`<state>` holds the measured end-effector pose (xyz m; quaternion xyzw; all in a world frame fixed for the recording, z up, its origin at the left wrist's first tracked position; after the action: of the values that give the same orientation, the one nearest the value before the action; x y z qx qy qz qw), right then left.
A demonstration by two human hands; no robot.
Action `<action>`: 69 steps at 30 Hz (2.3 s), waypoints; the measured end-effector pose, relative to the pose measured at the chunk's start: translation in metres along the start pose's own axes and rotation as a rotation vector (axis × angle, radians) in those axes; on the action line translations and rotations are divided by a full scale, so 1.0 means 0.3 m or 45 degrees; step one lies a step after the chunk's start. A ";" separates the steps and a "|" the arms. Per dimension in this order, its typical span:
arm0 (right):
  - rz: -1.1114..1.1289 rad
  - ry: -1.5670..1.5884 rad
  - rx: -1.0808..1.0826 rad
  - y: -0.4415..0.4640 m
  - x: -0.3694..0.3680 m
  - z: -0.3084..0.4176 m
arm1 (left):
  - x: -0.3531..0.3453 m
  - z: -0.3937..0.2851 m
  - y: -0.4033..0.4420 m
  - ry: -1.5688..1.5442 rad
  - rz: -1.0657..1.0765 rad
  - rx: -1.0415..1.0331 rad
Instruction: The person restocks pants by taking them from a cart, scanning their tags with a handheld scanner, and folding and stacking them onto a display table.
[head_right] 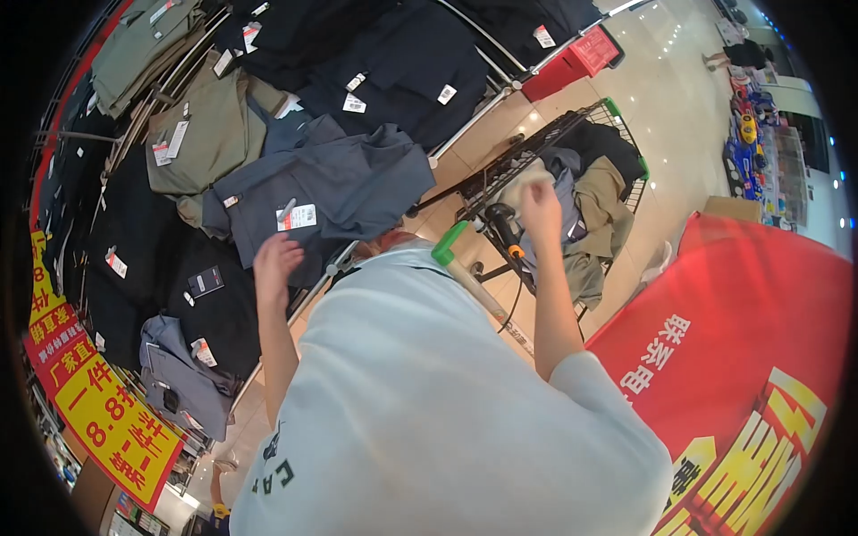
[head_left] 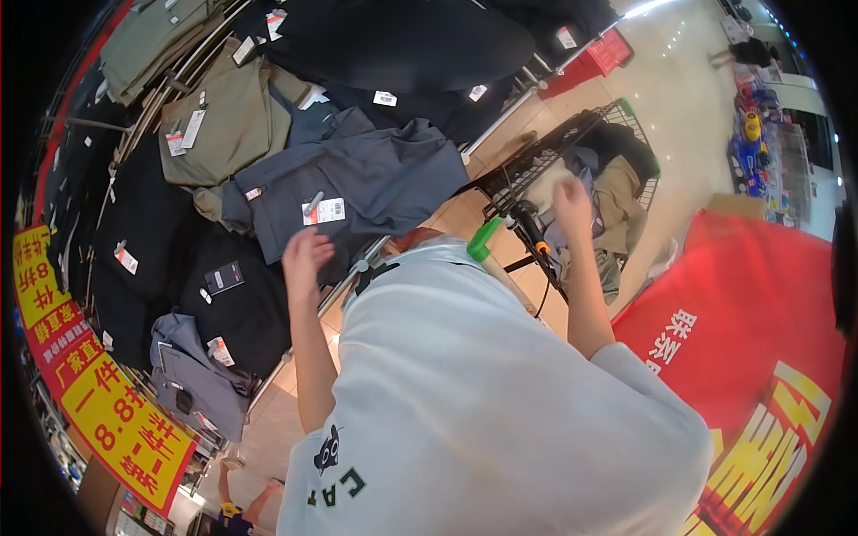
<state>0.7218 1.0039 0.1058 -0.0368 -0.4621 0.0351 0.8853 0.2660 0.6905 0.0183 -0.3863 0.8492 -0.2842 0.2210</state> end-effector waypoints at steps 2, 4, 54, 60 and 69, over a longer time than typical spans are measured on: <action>0.134 -0.158 -0.127 -0.018 0.000 -0.206 | -0.067 0.125 0.043 -0.145 0.033 0.209; 0.235 0.326 -0.694 -0.110 -0.028 -0.332 | -0.107 0.165 0.095 -0.107 0.024 0.222; 1.450 0.083 0.494 -0.618 -0.779 0.833 | 0.047 0.159 0.128 -0.241 0.005 0.049; 1.442 0.064 0.541 -0.615 -0.809 0.818 | 0.051 0.174 0.147 -0.225 0.036 0.052; 1.161 0.588 0.029 -0.428 -0.368 0.728 | 0.061 0.190 0.166 -0.161 0.052 0.027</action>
<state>0.4830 0.8728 0.1529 -0.2317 -0.1908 0.4138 0.8594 0.2623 0.6853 -0.0592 -0.3837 0.8382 -0.2637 0.2839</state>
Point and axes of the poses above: each hand's wrist, its own y-axis towards the middle knuckle, its own x-axis out of the back of the hand, z = x × y, the point moved 8 cm from there along y, towards the middle knuckle, and after that the axes turned 4 degrees about -y, right-handed, at the moved point
